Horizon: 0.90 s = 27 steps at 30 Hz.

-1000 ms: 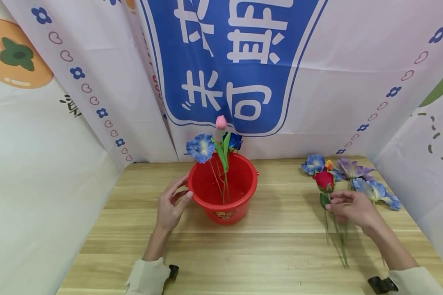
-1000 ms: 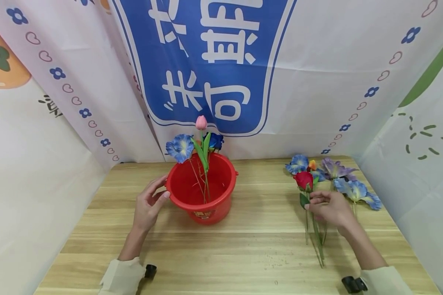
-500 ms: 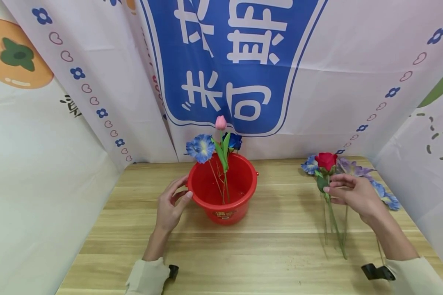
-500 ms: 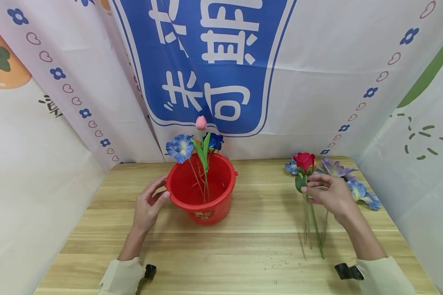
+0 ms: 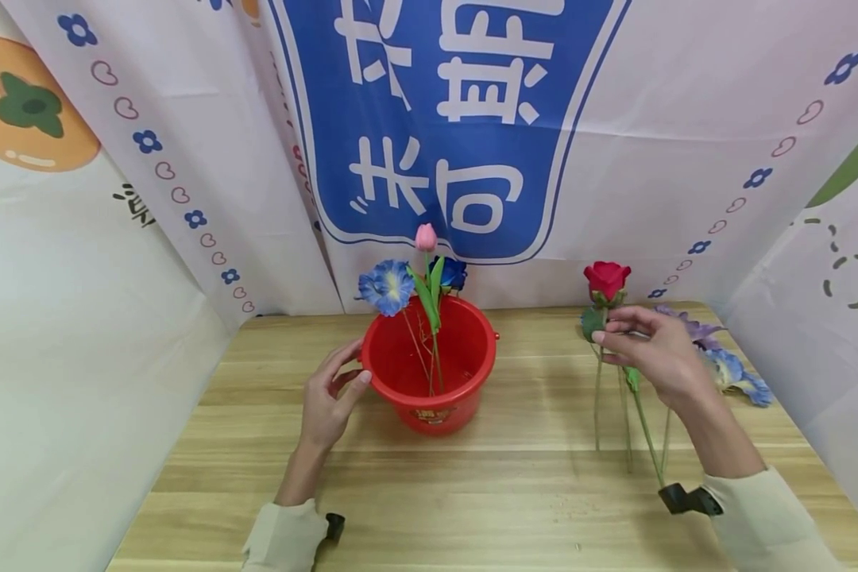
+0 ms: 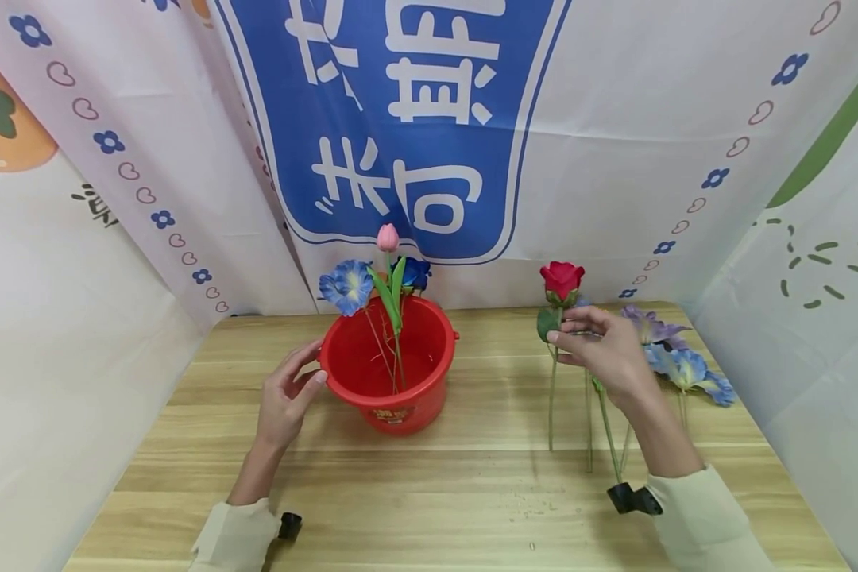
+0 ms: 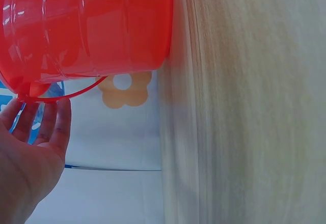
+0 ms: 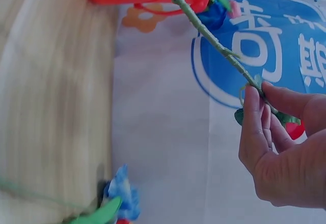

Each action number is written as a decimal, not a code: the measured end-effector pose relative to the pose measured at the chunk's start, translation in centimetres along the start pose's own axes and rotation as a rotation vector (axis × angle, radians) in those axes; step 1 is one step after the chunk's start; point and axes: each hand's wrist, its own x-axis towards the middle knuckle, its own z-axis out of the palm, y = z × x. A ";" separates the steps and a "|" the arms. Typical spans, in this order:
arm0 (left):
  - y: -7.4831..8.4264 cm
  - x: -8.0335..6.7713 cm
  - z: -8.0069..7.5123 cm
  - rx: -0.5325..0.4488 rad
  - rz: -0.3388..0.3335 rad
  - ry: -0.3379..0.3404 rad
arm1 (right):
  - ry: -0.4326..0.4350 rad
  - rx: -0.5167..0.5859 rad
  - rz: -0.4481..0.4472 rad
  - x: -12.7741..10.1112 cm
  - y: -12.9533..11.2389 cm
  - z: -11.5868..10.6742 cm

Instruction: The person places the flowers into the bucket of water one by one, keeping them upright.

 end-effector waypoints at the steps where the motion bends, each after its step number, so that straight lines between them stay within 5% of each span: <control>1: 0.0 0.0 0.0 0.000 0.002 0.000 | 0.007 0.010 -0.005 0.1 -0.3 0.3; 27: -0.1 0.1 0.0 -0.002 0.012 0.004 | 0.052 0.178 -0.027 3.6 -6.3 6.9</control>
